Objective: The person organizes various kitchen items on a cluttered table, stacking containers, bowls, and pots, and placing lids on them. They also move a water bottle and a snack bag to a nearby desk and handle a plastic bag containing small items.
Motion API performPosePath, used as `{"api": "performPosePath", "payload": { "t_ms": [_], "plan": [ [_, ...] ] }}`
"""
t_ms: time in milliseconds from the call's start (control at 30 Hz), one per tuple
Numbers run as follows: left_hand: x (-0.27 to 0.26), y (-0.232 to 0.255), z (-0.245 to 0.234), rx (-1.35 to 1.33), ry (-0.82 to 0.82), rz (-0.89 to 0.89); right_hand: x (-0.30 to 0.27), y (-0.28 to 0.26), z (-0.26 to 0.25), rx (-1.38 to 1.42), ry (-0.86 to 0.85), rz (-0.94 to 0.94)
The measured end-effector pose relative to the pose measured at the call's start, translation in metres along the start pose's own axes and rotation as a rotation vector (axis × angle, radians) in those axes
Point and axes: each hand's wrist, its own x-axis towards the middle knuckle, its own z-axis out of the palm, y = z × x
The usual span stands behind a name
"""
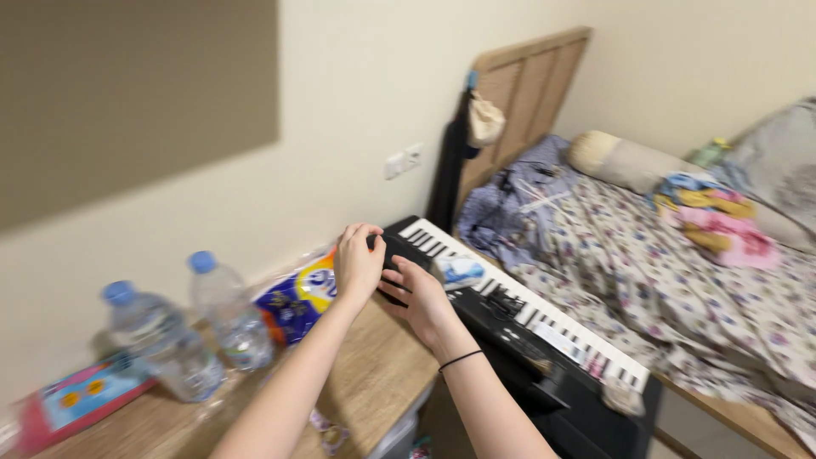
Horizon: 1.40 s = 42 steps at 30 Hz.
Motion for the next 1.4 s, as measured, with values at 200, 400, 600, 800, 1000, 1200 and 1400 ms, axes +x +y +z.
{"api": "performPosePath", "payload": {
  "t_ms": [200,400,600,800,1000,1200,1400],
  "plan": [
    [-0.045,0.076,0.081,-0.287,-0.138,0.034,-0.057,-0.049,-0.097,0.056,0.214,-0.135],
    [-0.107,0.158,0.157,-0.508,-0.318,0.070,-0.130,-0.081,-0.196,0.046,0.396,-0.178],
    [-0.188,0.243,0.250,-0.624,-0.441,0.034,-0.218,-0.102,-0.307,0.089,0.474,-0.246],
    [-0.293,0.334,0.338,-0.790,-0.645,-0.032,-0.333,-0.116,-0.415,0.078,0.678,-0.290],
    [-0.386,0.424,0.391,-0.897,-0.854,-0.108,-0.438,-0.124,-0.500,0.108,0.879,-0.359],
    [-0.471,0.478,0.444,-0.986,-1.034,-0.083,-0.512,-0.118,-0.574,0.164,0.998,-0.429],
    [-0.531,0.529,0.520,-1.028,-1.188,-0.238,-0.569,-0.126,-0.661,0.215,1.096,-0.428]
  ]
}}
